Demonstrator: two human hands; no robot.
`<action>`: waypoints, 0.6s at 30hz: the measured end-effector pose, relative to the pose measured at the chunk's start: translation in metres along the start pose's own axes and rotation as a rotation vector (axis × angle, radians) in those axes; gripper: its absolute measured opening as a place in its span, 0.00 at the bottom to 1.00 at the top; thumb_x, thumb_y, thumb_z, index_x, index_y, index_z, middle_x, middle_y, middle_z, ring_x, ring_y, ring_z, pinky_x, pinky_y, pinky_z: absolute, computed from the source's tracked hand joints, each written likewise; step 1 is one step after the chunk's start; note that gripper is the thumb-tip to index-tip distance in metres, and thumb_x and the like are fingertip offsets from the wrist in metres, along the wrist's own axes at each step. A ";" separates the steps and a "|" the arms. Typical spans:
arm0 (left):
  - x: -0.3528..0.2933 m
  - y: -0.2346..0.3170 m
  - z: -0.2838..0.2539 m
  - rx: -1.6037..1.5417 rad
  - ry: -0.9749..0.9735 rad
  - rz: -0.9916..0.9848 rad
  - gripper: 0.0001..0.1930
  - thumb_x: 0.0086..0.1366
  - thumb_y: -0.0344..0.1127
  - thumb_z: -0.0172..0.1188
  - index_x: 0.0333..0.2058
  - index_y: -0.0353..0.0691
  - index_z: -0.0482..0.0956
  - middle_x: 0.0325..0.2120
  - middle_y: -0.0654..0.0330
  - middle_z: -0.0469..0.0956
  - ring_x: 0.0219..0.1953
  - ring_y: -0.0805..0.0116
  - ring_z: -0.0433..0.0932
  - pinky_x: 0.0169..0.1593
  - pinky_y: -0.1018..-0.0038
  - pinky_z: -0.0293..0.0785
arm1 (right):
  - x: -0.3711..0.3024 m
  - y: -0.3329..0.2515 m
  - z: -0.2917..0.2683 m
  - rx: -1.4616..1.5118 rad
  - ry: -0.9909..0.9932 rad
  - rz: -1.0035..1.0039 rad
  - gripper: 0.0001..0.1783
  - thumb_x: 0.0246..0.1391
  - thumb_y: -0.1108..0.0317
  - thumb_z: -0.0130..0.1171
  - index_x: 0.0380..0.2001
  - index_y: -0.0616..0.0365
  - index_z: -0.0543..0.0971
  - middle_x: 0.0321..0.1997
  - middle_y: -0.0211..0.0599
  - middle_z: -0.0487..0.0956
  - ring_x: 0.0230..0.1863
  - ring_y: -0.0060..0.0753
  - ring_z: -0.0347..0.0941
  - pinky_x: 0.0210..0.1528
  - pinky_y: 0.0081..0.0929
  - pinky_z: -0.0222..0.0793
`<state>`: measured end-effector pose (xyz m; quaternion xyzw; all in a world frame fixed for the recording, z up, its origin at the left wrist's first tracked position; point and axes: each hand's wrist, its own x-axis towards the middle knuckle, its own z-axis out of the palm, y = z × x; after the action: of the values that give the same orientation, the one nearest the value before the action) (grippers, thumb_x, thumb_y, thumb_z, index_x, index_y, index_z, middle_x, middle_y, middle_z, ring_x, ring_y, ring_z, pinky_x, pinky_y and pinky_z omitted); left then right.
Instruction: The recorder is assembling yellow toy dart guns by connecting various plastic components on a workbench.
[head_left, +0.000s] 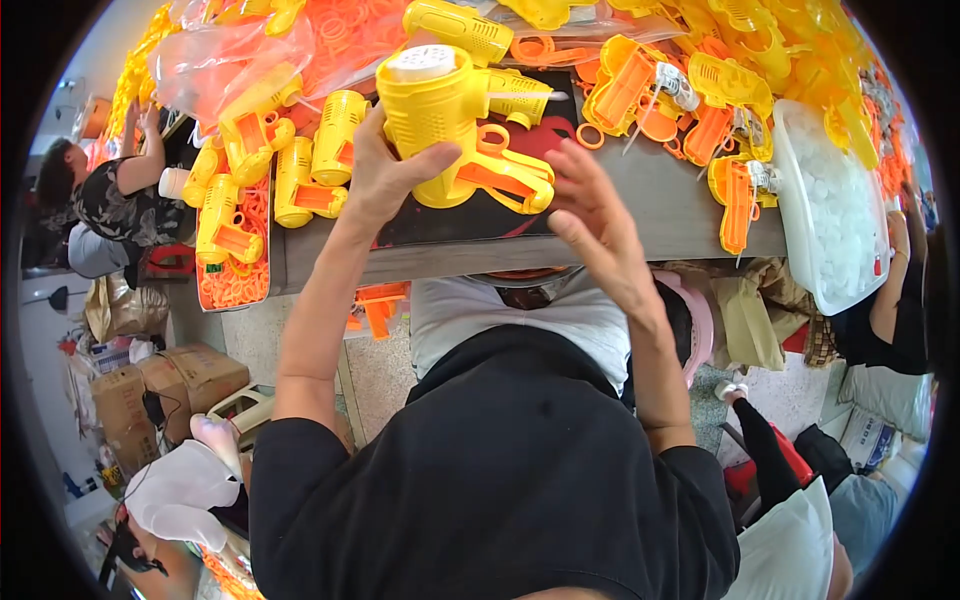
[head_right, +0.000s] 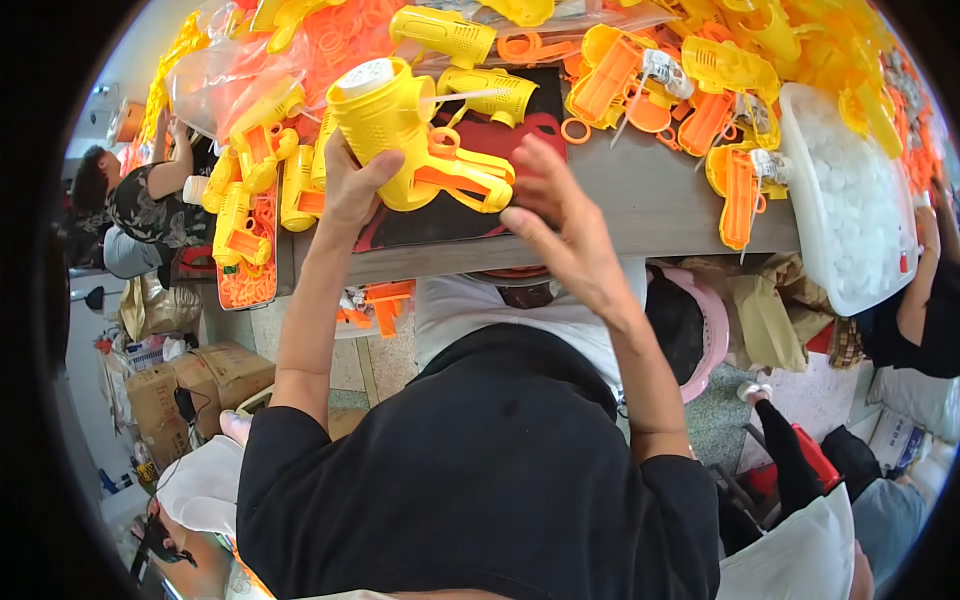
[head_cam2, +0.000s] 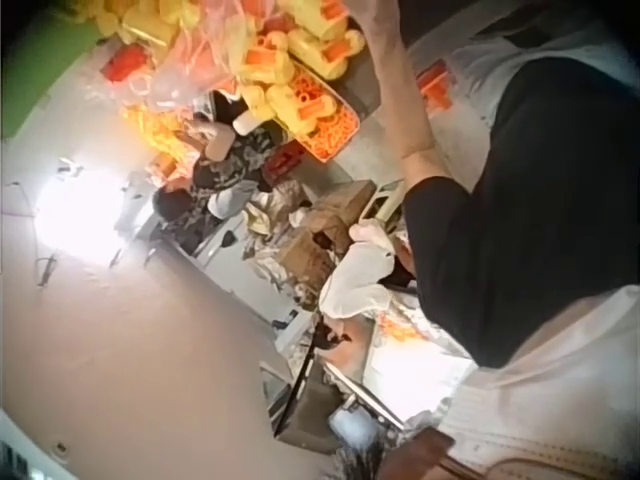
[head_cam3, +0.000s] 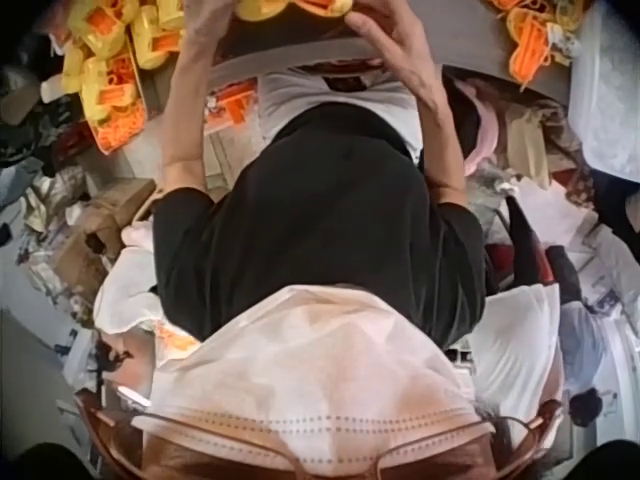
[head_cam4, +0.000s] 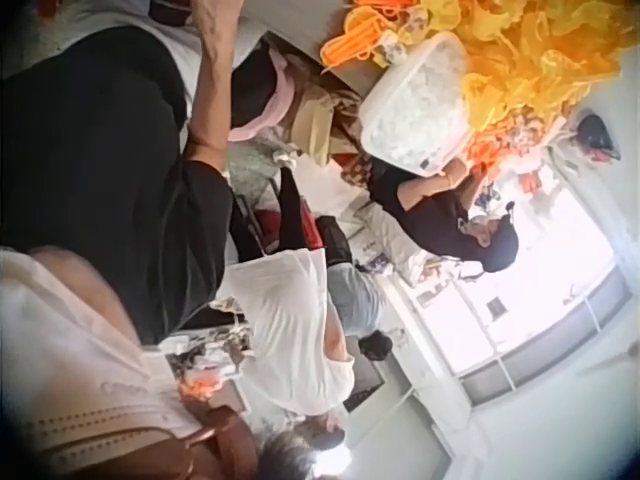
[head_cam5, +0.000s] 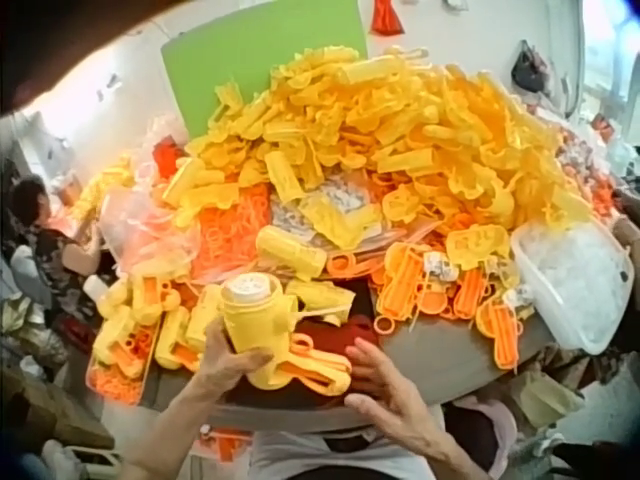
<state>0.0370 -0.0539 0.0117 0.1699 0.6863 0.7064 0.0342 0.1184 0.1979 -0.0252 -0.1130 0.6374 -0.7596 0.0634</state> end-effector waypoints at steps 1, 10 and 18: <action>-0.002 -0.006 0.001 0.002 -0.004 -0.004 0.32 0.54 0.32 0.75 0.56 0.34 0.72 0.45 0.57 0.82 0.44 0.71 0.82 0.50 0.73 0.78 | -0.003 0.004 0.010 0.063 0.018 -0.048 0.34 0.64 0.72 0.56 0.70 0.61 0.59 0.67 0.44 0.68 0.63 0.31 0.68 0.66 0.30 0.63; -0.011 -0.019 -0.006 -0.151 -0.100 -0.024 0.39 0.51 0.35 0.77 0.59 0.31 0.68 0.49 0.54 0.79 0.50 0.63 0.80 0.59 0.64 0.75 | 0.006 0.025 0.014 0.073 0.027 -0.038 0.25 0.64 0.78 0.55 0.64 0.64 0.67 0.58 0.36 0.76 0.57 0.24 0.72 0.59 0.24 0.68; -0.012 -0.004 0.015 -0.248 0.002 0.219 0.37 0.49 0.39 0.77 0.54 0.34 0.67 0.47 0.52 0.76 0.48 0.62 0.80 0.55 0.64 0.79 | 0.006 0.023 0.021 0.093 0.057 -0.187 0.26 0.65 0.76 0.53 0.65 0.61 0.66 0.60 0.37 0.72 0.56 0.27 0.72 0.59 0.24 0.67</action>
<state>0.0522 -0.0432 0.0056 0.2374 0.5711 0.7854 -0.0233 0.1171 0.1728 -0.0436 -0.1472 0.5895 -0.7940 -0.0209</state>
